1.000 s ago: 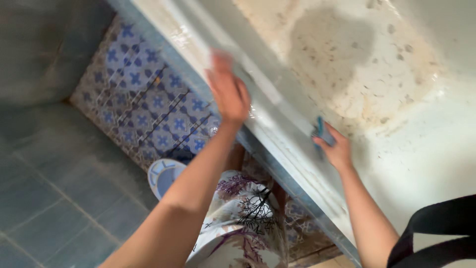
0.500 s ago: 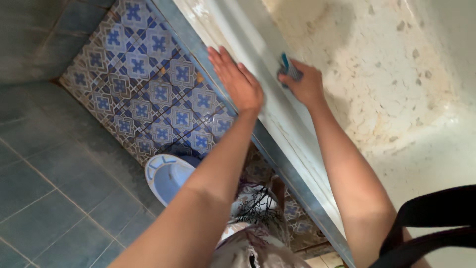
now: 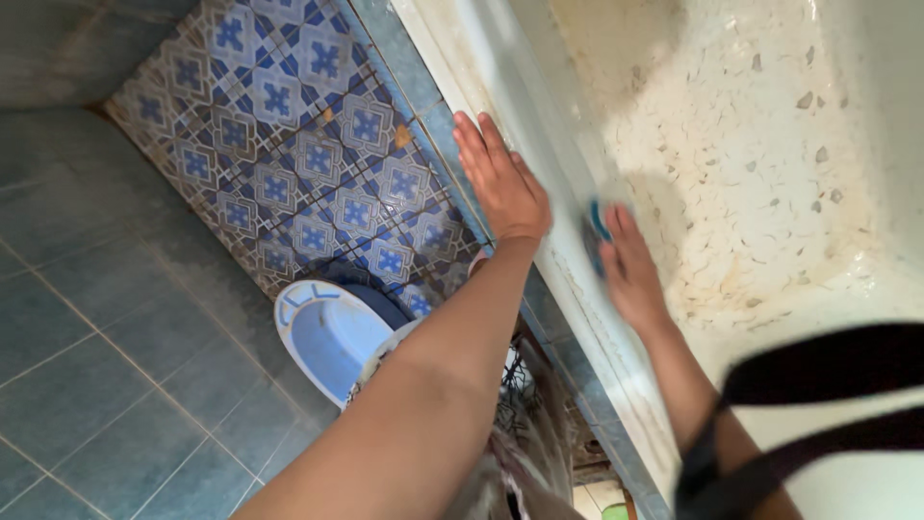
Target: The person cleans a bathtub by rinsing it with water from a blue bucket and scrubbing the inner surfaces and rim with a blue sponge.
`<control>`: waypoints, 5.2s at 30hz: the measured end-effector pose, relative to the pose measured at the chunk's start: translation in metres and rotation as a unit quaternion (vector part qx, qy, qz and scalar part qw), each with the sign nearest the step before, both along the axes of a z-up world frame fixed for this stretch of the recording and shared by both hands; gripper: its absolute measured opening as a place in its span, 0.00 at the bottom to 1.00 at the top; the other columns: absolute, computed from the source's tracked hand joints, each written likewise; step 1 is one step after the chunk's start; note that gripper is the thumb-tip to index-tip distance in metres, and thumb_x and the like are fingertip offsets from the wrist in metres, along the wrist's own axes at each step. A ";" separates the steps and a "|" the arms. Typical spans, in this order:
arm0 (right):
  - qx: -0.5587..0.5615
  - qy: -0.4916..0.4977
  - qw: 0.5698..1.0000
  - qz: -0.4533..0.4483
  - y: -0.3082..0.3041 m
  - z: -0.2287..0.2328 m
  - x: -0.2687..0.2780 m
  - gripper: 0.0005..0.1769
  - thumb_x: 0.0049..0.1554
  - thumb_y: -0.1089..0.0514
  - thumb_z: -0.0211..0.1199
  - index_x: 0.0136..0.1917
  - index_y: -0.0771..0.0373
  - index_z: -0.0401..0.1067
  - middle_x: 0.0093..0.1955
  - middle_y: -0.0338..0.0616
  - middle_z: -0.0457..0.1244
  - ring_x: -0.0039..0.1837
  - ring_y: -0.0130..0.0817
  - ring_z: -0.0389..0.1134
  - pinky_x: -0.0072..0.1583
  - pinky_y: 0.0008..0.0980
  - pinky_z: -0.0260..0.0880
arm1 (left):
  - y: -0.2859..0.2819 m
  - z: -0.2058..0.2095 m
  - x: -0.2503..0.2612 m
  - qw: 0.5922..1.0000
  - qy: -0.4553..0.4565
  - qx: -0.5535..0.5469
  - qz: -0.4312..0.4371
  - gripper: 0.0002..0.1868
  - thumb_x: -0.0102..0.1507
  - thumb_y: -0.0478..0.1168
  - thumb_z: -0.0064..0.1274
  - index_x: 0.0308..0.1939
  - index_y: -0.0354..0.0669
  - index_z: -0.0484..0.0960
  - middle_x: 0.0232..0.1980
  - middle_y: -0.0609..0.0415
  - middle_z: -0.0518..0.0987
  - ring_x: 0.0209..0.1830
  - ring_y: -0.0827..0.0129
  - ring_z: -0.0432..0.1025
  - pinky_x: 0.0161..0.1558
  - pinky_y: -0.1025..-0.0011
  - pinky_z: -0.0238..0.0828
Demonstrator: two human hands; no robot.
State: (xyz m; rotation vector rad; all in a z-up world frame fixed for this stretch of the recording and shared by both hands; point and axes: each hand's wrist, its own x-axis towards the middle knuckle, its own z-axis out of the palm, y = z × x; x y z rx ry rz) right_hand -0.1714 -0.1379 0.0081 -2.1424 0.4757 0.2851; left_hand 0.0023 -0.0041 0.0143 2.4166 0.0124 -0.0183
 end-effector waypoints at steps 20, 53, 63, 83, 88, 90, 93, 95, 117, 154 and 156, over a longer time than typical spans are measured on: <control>-0.002 -0.183 0.982 -0.045 -0.006 -0.076 0.207 0.29 0.53 0.58 0.80 0.59 0.63 0.64 0.57 0.51 0.59 0.59 0.50 0.64 0.61 0.44 0.67 | 0.000 -0.004 -0.004 1.000 -0.021 0.009 -0.001 0.34 0.73 0.35 0.35 0.83 0.37 0.46 0.87 0.38 0.38 0.88 0.40 0.35 0.85 0.45 0.32; -0.063 -0.182 0.980 -0.043 0.077 -0.006 0.108 0.40 0.55 0.68 0.68 0.75 0.69 0.53 0.73 0.62 0.54 0.76 0.60 0.56 0.76 0.50 0.56 | 0.034 -0.029 -0.003 0.978 -0.077 -0.192 0.010 0.20 0.73 0.31 0.36 0.69 0.38 0.70 0.83 0.42 0.61 0.79 0.49 0.60 0.80 0.60 0.59; -0.122 -0.096 0.986 -0.067 0.083 0.042 -0.019 0.40 0.55 0.62 0.71 0.73 0.75 0.55 0.75 0.68 0.54 0.75 0.64 0.56 0.75 0.51 0.56 | 0.049 -0.009 -0.048 0.962 -0.074 -0.252 0.073 0.21 0.70 0.27 0.37 0.66 0.37 0.74 0.76 0.42 0.70 0.78 0.50 0.64 0.78 0.61 0.57; -0.112 -0.101 0.986 -0.077 0.080 -0.039 0.285 0.42 0.55 0.47 0.76 0.70 0.61 0.54 0.69 0.58 0.54 0.69 0.62 0.55 0.62 0.63 0.58 | 0.009 -0.012 -0.008 0.993 0.034 -0.057 0.102 0.32 0.73 0.39 0.32 0.82 0.37 0.48 0.87 0.44 0.45 0.88 0.49 0.37 0.83 0.50 0.29; -0.076 -0.140 0.987 -0.035 0.064 -0.061 0.258 0.40 0.56 0.49 0.74 0.71 0.63 0.55 0.69 0.59 0.55 0.70 0.61 0.56 0.67 0.57 0.58 | 0.005 -0.012 -0.005 0.995 0.037 -0.031 0.088 0.33 0.72 0.39 0.29 0.81 0.34 0.45 0.87 0.43 0.42 0.88 0.50 0.35 0.83 0.52 0.26; -0.059 -0.169 0.984 -0.013 0.050 -0.078 0.219 0.42 0.61 0.47 0.73 0.74 0.70 0.53 0.71 0.63 0.54 0.73 0.60 0.56 0.73 0.54 0.56 | 0.006 -0.013 -0.005 0.995 0.043 -0.010 0.085 0.33 0.72 0.40 0.29 0.81 0.33 0.45 0.87 0.43 0.42 0.88 0.51 0.35 0.83 0.52 0.25; 0.015 -0.116 0.993 -0.024 0.030 -0.102 0.139 0.38 0.65 0.46 0.65 0.75 0.72 0.54 0.70 0.63 0.54 0.74 0.56 0.56 0.75 0.48 0.54 | 0.005 -0.011 -0.003 0.995 0.039 0.037 0.080 0.33 0.74 0.42 0.28 0.82 0.32 0.44 0.87 0.43 0.42 0.89 0.51 0.35 0.84 0.52 0.26; 0.079 -0.076 0.993 -0.042 0.011 -0.109 0.073 0.39 0.71 0.46 0.57 0.80 0.73 0.46 0.77 0.66 0.47 0.79 0.57 0.48 0.77 0.47 0.47 | 0.007 -0.008 -0.004 0.995 0.034 0.014 0.092 0.37 0.73 0.48 0.33 0.81 0.32 0.45 0.86 0.42 0.42 0.87 0.51 0.35 0.82 0.53 0.26; -0.008 -0.075 0.991 -0.106 0.038 -0.095 0.206 0.39 0.64 0.39 0.57 0.80 0.56 0.51 0.76 0.56 0.55 0.77 0.55 0.55 0.73 0.63 0.43 | 0.007 -0.012 -0.001 0.994 0.015 0.098 0.050 0.39 0.73 0.47 0.33 0.80 0.27 0.40 0.84 0.34 0.46 0.87 0.45 0.40 0.83 0.51 0.30; 0.058 0.340 0.881 -0.323 -0.064 -0.178 -0.236 0.40 0.58 0.24 0.47 0.64 0.55 0.75 0.53 0.56 0.70 0.60 0.52 0.69 0.63 0.43 0.64 | 0.013 -0.017 0.005 0.990 0.000 0.135 0.037 0.38 0.74 0.50 0.26 0.79 0.22 0.42 0.83 0.30 0.49 0.85 0.45 0.42 0.83 0.50 0.33; -0.010 0.427 0.865 -0.261 -0.084 -0.179 -0.286 0.36 0.58 0.26 0.47 0.65 0.51 0.72 0.61 0.55 0.66 0.64 0.57 0.63 0.64 0.52 0.56 | 0.012 -0.021 0.007 0.990 0.000 0.139 0.030 0.38 0.74 0.50 0.26 0.79 0.22 0.42 0.83 0.30 0.49 0.85 0.45 0.42 0.82 0.50 0.33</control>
